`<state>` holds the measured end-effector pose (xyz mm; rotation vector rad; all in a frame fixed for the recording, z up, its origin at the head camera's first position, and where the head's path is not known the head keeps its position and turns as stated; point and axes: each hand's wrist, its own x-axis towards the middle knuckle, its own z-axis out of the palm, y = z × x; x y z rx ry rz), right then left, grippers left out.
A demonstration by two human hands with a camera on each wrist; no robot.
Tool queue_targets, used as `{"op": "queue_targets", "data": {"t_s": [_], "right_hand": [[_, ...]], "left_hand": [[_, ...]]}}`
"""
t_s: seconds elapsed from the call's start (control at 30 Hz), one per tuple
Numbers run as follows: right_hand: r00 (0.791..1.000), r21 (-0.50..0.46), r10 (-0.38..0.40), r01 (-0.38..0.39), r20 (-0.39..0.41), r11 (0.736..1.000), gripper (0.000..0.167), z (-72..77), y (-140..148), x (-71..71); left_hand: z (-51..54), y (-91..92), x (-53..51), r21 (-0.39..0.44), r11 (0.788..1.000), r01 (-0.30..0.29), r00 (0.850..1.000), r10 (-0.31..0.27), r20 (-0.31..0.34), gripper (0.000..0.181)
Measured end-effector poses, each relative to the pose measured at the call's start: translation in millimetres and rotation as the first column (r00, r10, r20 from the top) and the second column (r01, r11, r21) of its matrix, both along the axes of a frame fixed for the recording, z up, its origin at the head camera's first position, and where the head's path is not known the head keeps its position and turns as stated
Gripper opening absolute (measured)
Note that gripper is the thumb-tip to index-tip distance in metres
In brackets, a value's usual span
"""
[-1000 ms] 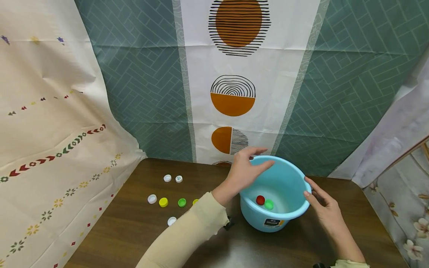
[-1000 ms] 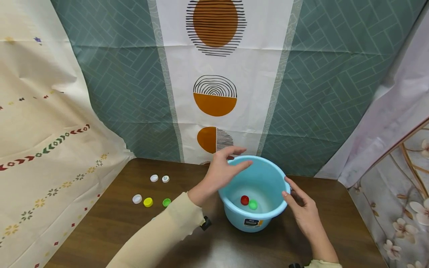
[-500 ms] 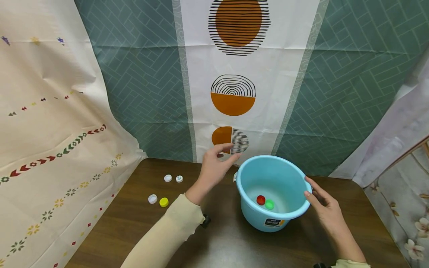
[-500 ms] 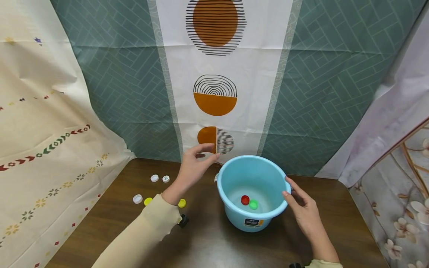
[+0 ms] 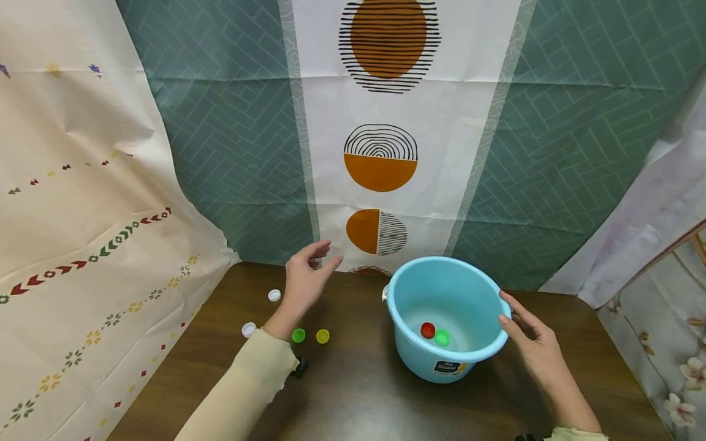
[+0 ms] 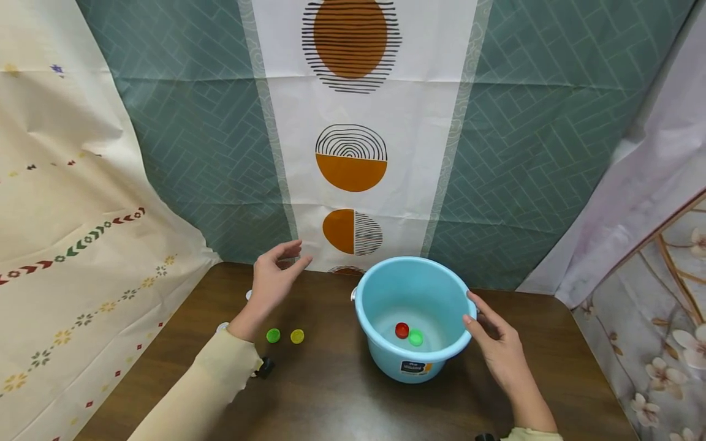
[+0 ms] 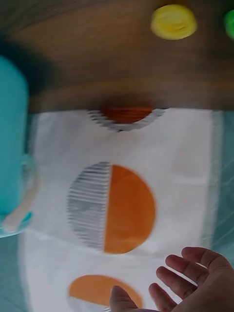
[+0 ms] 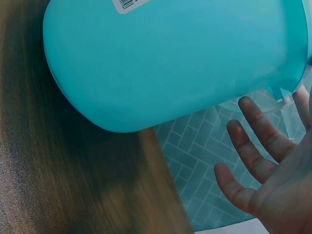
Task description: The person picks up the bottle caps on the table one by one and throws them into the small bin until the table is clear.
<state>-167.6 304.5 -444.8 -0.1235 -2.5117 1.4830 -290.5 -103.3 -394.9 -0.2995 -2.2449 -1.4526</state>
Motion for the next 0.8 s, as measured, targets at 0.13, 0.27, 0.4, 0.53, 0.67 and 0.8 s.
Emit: {"op": "queue_targets", "data": {"t_s": [0.13, 0.27, 0.4, 0.53, 0.67, 0.8], "right_hand": [[1.0, 0.012, -0.008, 0.008, 0.007, 1.0, 0.049, -0.1, -0.3, -0.5], [1.0, 0.023, -0.003, 0.003, 0.006, 1.0, 0.049, -0.5, 0.2, -0.7], [1.0, 0.018, 0.008, -0.008, -0.005, 1.0, 0.049, -1.4, 1.2, -0.4], [1.0, 0.01, 0.011, -0.01, -0.007, 1.0, 0.049, -2.1, 1.5, 0.1], [1.0, 0.007, 0.01, -0.01, 0.001, 1.0, 0.049, -2.0, 1.2, 0.6], [1.0, 0.003, 0.007, -0.007, 0.004, 1.0, 0.049, -1.7, 0.9, 1.1]], "left_hand": [[-13.2, -24.2, -5.3, -0.026, 0.998, -0.058, 0.998, 0.059, 0.021, 0.041], [-31.4, -48.1, -11.0, -0.065, 0.991, -0.118, 0.991, 0.122, 0.056, 0.042], [-49.1, -66.9, -15.5, -0.108, 0.981, -0.164, 0.98, 0.174, 0.093, 0.045], [-61.9, -77.7, -21.0, -0.175, 0.969, -0.174, 0.972, 0.198, 0.128, 0.045], [-73.0, -83.3, -26.1, -0.255, 0.95, -0.182, 0.957, 0.231, 0.176, 0.046], [-82.9, -86.2, -30.7, -0.348, 0.921, -0.177, 0.945, 0.258, 0.202, 0.047]]}}
